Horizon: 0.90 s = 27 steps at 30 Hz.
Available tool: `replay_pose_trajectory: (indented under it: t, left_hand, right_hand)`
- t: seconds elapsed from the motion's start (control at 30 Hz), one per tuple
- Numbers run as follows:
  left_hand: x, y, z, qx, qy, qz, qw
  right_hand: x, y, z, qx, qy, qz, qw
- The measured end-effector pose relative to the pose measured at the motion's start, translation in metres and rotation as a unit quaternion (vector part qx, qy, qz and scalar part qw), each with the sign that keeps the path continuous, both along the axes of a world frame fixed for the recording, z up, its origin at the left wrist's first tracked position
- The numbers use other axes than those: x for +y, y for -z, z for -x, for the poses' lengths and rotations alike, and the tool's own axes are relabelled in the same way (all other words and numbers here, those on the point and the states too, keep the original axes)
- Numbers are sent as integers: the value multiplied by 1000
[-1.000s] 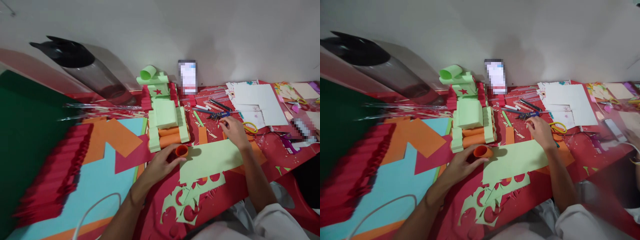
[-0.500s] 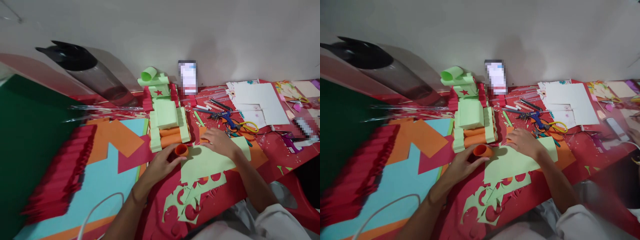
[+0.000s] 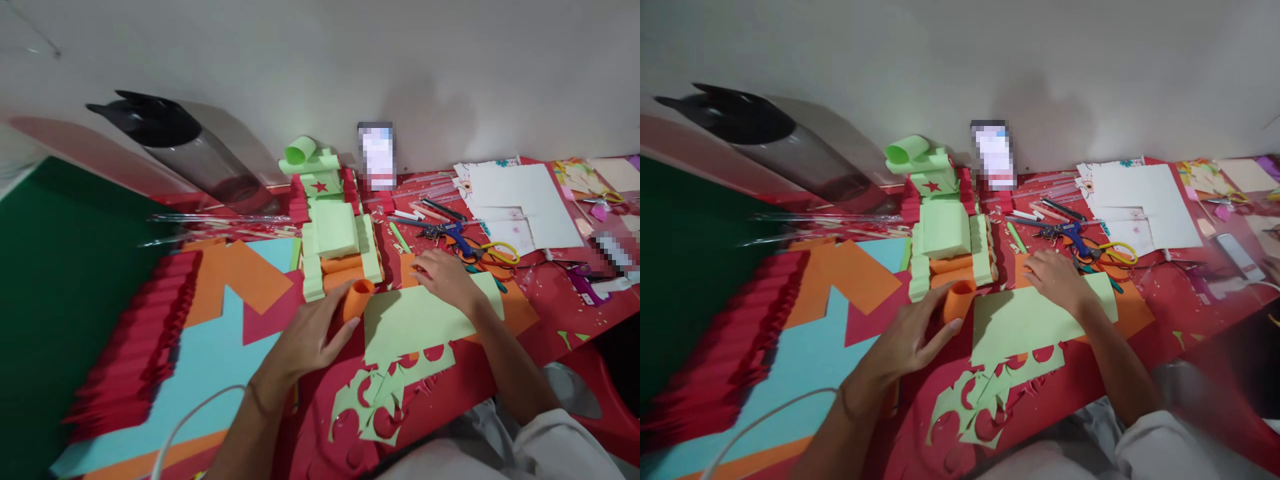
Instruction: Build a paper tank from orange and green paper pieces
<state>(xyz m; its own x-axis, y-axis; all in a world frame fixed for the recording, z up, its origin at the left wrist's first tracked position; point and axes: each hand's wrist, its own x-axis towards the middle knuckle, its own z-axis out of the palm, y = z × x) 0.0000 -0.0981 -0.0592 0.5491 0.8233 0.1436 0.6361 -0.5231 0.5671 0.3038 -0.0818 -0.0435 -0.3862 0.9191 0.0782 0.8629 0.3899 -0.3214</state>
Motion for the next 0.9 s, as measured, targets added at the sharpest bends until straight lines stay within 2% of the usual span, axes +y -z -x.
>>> replay_pose_trajectory:
  t: [0.13,0.23,0.3,0.37,0.47,0.53,0.77,0.9]
  left_hand:
    - [0,-17,7,133,107,-70,983]
    - [-2,-24,8,175,133,-87,972]
    - [-4,-24,7,174,119,-99,973]
    - [-5,-20,5,161,104,-120,974]
    - [-6,-12,1,135,103,-168,971]
    - [-7,-8,-4,119,101,-193,969]
    - [-8,-8,-16,37,58,-237,969]
    - [-6,-7,-17,-20,-13,-242,970]
  right_hand:
    - [2,-1,-2,1,50,2,999]
    - [1,-1,-1,10,64,22,998]
    - [-1,-4,1,38,42,44,997]
    - [-5,-10,4,89,-25,81,992]
    - [-11,-19,12,154,-134,139,969]
    - [-15,-22,19,167,-161,157,960]
    - [-16,-24,21,191,-134,171,957]
    - [-12,-28,7,239,-52,170,955]
